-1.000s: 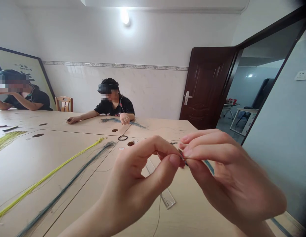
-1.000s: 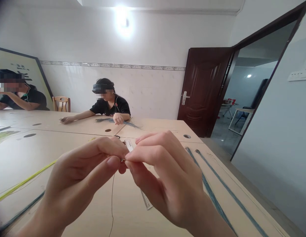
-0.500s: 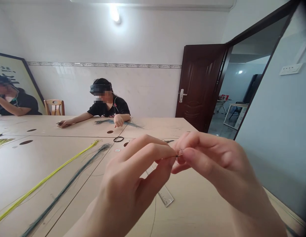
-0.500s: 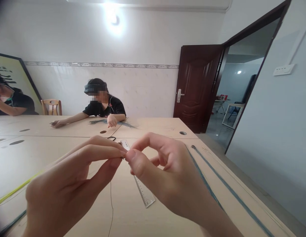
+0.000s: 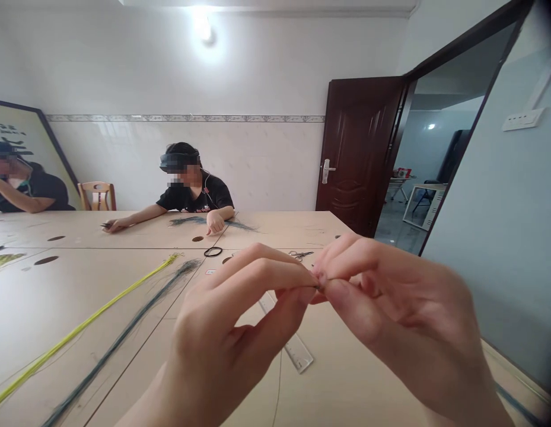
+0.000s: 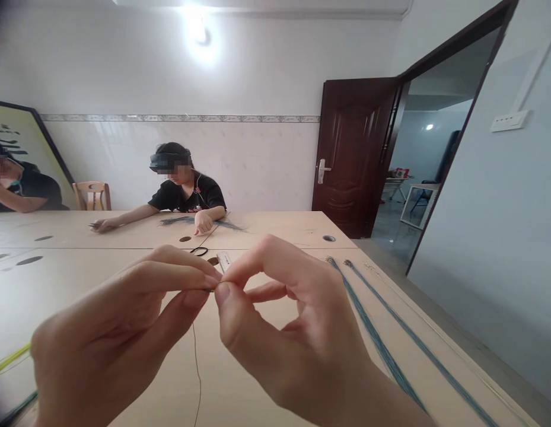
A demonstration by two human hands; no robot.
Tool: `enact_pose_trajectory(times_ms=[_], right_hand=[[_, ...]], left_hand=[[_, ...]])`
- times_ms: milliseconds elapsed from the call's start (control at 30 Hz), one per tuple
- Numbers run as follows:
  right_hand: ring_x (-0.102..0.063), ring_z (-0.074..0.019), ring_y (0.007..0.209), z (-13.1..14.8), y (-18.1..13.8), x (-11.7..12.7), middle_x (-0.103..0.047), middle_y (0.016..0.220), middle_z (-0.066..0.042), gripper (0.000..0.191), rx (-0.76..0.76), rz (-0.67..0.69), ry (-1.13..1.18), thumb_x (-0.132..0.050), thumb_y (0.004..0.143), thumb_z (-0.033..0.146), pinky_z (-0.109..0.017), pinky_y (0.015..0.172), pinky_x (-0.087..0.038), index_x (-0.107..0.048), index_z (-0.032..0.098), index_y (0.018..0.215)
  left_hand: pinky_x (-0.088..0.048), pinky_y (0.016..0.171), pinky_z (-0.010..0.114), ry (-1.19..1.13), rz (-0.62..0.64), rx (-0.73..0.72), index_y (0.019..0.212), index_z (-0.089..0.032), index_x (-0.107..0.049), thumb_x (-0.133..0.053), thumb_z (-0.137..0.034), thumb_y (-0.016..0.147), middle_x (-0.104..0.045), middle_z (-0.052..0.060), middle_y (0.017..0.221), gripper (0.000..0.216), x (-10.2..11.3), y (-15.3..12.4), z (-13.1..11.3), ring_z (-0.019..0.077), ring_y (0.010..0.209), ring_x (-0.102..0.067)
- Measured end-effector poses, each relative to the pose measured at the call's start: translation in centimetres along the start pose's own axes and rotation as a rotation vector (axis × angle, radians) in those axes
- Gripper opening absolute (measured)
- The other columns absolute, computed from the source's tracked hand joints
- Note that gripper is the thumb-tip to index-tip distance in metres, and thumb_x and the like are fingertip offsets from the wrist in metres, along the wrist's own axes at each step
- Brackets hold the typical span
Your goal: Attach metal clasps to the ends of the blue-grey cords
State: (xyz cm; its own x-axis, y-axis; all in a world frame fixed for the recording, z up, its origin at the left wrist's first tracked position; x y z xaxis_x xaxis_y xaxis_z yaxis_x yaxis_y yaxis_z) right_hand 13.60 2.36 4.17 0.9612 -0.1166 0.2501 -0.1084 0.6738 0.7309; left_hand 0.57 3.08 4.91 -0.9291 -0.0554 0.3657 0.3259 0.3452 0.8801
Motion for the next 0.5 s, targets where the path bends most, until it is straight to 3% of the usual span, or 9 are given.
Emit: enact_pose_trajectory(times_ms=[200, 500], right_hand=[[-0.057, -0.0112, 0.069, 0.29, -0.31, 0.23, -0.057, 0.067, 0.004, 0.015, -0.019, 0.013, -0.030, -0.055, 0.080, 0.012, -0.023, 0.063, -0.051, -0.057, 0.024, 0.071], [-0.055, -0.0118, 0.060, 0.55, -0.04, 0.17, -0.054, 0.062, 0.003, 0.016, -0.011, -0.001, -0.036, -0.056, 0.077, 0.011, -0.023, 0.054, -0.050, -0.053, 0.022, 0.065]], left_hand=[[-0.050, 0.063, 0.021, -0.157, 0.033, 0.062, 0.086, -0.023, -0.061, -0.056, -0.005, 0.081, -0.064, -0.002, 0.079, 0.020, -0.38, 0.01, 0.25, 0.0104, 0.076, -0.061], [-0.049, 0.062, 0.020, -0.210, 0.038, 0.091, 0.082, -0.021, -0.062, -0.057, -0.005, 0.080, -0.063, -0.002, 0.077, 0.017, -0.60, 0.18, 0.13, 0.0091, 0.072, -0.060]])
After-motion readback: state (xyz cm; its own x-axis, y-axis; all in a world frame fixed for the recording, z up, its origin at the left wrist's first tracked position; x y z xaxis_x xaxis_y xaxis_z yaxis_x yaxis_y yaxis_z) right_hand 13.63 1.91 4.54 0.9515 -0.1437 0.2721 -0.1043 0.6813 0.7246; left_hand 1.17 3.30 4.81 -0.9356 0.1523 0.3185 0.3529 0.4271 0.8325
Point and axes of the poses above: each hand's wrist, its own y-axis towards the middle knuckle, its own x-axis out of the back of the hand, z = x × y, the point moved 7 cm from there along y, towards the middle knuckle
